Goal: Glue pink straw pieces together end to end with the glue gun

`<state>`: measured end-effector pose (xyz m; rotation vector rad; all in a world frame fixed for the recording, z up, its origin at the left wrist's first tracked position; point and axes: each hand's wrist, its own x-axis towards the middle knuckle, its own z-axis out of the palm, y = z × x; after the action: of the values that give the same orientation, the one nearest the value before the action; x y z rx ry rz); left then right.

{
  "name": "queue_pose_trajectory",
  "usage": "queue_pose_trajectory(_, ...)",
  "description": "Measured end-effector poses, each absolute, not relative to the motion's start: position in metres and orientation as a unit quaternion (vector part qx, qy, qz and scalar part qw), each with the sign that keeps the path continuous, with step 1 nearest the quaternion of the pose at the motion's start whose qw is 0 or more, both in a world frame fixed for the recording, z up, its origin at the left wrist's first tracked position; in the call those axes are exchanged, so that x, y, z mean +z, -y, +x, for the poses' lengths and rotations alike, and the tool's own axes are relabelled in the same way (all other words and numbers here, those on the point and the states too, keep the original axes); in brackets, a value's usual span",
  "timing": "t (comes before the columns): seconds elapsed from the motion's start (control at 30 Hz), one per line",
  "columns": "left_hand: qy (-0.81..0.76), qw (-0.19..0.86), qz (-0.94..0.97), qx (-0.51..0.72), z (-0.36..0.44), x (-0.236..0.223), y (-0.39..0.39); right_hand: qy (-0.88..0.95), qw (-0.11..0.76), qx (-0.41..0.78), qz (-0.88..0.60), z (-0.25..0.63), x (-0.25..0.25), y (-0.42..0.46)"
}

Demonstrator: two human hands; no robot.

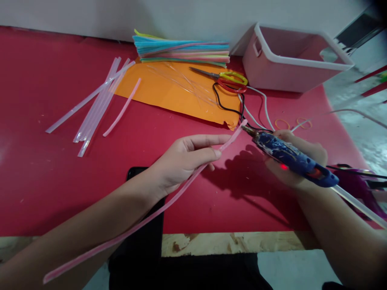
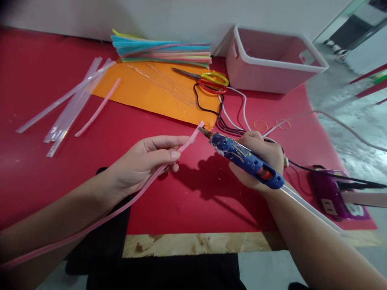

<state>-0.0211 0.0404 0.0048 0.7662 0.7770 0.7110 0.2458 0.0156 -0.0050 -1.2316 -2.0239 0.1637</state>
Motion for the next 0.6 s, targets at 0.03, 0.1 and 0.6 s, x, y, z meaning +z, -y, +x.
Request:
queue_pose_trajectory(0.03, -0.367, 0.786, 0.370, 0.333, -0.021, 0.005, -0.040, 0.788, 0.378, 0.061, -0.482, 0.247, -0.006, -0.016)
queue_pose_trajectory(0.1, -0.386, 0.763, 0.399, 0.331, -0.020, 0.005, -0.039, 0.779, 0.376, 0.052, -0.499, 0.250, -0.009, -0.015)
queue_pose_trajectory(0.6, -0.407, 0.688, 0.494, 0.342, -0.019, 0.002, -0.037, 0.717, 0.401, 0.046, -0.569, 0.250, -0.018, -0.016)
